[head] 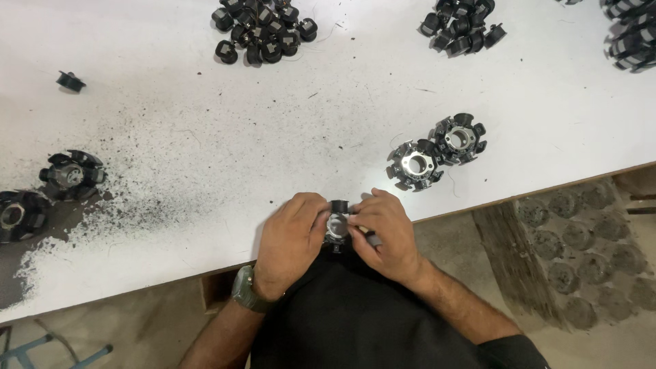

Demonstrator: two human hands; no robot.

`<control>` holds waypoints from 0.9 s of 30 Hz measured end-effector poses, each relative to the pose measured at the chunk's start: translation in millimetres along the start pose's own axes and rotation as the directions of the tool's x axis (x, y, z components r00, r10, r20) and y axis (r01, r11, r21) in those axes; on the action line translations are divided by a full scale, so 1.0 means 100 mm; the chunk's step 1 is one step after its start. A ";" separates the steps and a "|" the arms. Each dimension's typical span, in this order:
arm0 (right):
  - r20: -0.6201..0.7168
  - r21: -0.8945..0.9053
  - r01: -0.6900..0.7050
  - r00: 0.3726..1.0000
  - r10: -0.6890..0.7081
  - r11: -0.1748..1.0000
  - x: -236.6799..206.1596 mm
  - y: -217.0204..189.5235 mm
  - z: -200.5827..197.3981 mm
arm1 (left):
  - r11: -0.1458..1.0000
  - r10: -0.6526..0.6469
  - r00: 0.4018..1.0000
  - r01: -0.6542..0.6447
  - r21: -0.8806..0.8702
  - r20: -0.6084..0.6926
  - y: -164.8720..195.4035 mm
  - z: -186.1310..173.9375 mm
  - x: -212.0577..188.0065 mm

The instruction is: The person sits at a white workbench and assembles small black plastic components onto metal hub parts, picking pieces one at a time and pressing them into place by hand, setting finished hubs aside and reaching for more parts from piles on the table.

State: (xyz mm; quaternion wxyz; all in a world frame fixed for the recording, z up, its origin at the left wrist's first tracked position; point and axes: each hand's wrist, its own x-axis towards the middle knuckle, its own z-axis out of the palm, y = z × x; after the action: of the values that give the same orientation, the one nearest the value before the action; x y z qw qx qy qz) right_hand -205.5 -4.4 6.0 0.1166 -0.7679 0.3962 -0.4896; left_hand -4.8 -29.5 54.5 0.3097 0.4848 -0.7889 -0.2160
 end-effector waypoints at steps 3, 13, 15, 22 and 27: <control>0.022 -0.015 0.001 1.000 0.000 1.000 -0.02 0.00 0.04 | 1.000 0.021 1.000 -0.021 -0.019 -0.012 -0.02 0.00 -0.02; -0.003 0.017 -0.006 1.000 0.006 1.000 -0.05 0.04 0.10 | 0.997 0.062 0.996 -0.064 -0.030 -0.066 -0.09 0.11 -0.07; 0.000 0.010 -0.006 1.000 0.006 1.000 -0.06 0.06 0.11 | 0.997 0.059 0.997 -0.061 -0.038 -0.048 -0.11 0.12 -0.08; 0.002 -0.011 0.010 1.000 -0.010 1.000 -0.10 0.12 0.14 | 0.990 0.137 0.988 -0.134 0.043 -0.076 -0.17 0.22 -0.11; 0.020 -0.022 0.054 0.998 -0.053 0.998 -0.14 0.14 0.15 | 0.972 0.206 0.975 -0.193 0.133 -0.087 -0.20 0.32 -0.16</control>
State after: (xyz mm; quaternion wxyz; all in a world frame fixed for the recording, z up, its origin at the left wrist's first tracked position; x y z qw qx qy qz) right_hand -203.1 -6.5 -18.9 0.0987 -0.7842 0.3799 -0.4807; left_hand -9.1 -23.0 14.7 0.3383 0.4316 -0.8290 -0.1097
